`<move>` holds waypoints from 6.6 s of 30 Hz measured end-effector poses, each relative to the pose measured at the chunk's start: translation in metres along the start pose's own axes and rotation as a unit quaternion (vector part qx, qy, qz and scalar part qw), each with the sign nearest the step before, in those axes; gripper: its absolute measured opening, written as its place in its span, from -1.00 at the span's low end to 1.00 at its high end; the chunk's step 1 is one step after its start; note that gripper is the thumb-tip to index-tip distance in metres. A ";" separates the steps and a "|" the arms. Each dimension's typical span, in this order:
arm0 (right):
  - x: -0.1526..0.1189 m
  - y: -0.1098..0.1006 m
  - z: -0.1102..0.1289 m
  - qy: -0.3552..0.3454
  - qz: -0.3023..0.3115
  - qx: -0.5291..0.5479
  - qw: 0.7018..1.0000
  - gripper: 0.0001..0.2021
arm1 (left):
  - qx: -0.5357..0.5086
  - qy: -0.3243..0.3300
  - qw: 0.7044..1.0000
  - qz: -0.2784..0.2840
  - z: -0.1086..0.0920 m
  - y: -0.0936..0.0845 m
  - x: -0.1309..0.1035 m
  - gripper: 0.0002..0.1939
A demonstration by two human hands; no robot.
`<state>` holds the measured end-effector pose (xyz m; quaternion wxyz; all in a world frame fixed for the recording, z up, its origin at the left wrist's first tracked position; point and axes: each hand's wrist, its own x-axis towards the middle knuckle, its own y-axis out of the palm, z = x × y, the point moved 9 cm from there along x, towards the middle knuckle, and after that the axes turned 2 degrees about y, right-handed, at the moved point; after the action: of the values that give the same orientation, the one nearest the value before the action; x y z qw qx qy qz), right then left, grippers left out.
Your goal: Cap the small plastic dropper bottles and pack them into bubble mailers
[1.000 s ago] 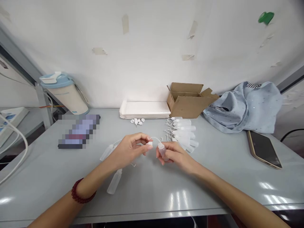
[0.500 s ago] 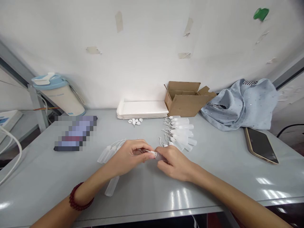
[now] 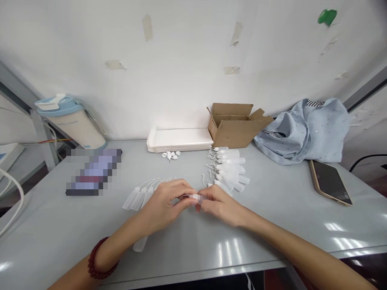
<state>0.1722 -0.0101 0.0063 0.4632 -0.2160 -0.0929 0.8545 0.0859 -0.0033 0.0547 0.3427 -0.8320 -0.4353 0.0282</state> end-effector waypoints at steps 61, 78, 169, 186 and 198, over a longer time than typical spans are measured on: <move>0.002 -0.015 0.009 -0.067 -0.028 0.181 0.981 -0.71 | -0.148 -0.198 0.969 -0.021 0.032 -0.008 -0.004 -0.79; 0.002 -0.016 0.006 -0.060 -0.046 0.169 0.983 -0.61 | -0.068 -0.133 0.989 -0.001 0.021 -0.005 -0.003 -0.72; -0.020 -0.021 0.035 -0.247 -0.220 -0.142 0.933 -0.76 | 0.088 -0.054 0.993 -0.055 0.014 -0.007 -0.003 -0.62; 0.000 0.013 -0.013 0.090 0.062 0.363 0.925 -0.64 | 0.141 0.056 0.988 -0.043 0.004 -0.002 -0.001 -0.66; -0.014 -0.052 0.028 -0.092 -0.286 -0.405 0.864 -0.78 | 0.192 -0.085 0.973 -0.091 0.050 -0.036 0.007 -0.75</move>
<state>0.2049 0.0081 0.0540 0.5485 -0.2686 -0.5305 0.5879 0.0479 0.0433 0.0393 0.4590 -0.7017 -0.5235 0.1511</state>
